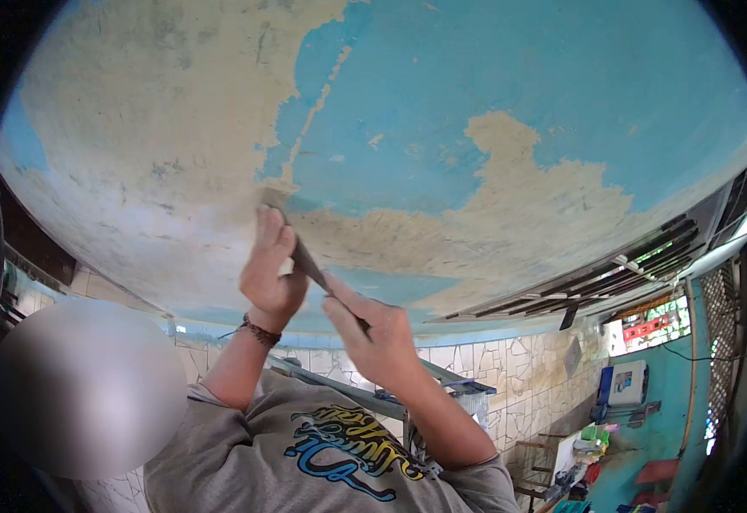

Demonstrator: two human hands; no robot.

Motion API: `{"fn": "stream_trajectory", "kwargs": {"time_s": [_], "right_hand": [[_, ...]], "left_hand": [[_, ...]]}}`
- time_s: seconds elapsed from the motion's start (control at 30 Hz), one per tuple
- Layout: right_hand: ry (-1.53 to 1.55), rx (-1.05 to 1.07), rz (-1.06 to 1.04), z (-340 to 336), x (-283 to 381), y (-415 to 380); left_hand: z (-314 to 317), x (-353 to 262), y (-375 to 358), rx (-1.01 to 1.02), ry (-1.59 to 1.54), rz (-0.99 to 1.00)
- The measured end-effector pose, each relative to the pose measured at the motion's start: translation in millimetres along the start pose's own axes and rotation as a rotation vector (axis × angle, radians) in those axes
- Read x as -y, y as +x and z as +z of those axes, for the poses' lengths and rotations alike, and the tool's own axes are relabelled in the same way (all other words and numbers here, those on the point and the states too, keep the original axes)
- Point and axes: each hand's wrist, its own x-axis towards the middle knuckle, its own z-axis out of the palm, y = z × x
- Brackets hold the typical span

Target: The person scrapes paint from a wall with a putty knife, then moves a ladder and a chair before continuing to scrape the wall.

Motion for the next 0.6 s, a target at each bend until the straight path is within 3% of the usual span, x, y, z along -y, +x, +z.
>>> {"fn": "stream_trajectory", "kwargs": {"time_s": [0.07,0.2,0.3,0.33,0.47,0.53,0.6], "right_hand": [[-0.015,-0.023,0.051,-10.0,-7.1,-7.6],[-0.069,0.032,-0.039,5.7,7.0,2.4],[-0.042,-0.006,0.037,2.8,0.5,-7.4],[-0.041,0.020,0.097,-2.2,0.5,-6.1],[-0.051,0.043,0.002,13.4,6.3,3.4],[-0.062,0.050,-0.007,15.3,10.8,-1.5],[-0.026,0.030,0.116,8.6,5.5,-7.6]], "left_hand": [[9.5,-6.1,-11.4,-0.005,-0.070,-0.022],[1.6,6.2,-5.9,-0.127,0.022,-0.016],[-3.0,-3.5,-12.3,0.016,-0.029,-0.069],[2.0,-3.3,-16.1,-0.015,-0.055,-0.050],[-2.4,7.4,-13.2,-0.165,0.026,-0.100],[-3.8,0.9,-14.7,-0.089,-0.031,-0.110],[-2.1,-4.2,-18.7,-0.018,-0.088,-0.113]]}}
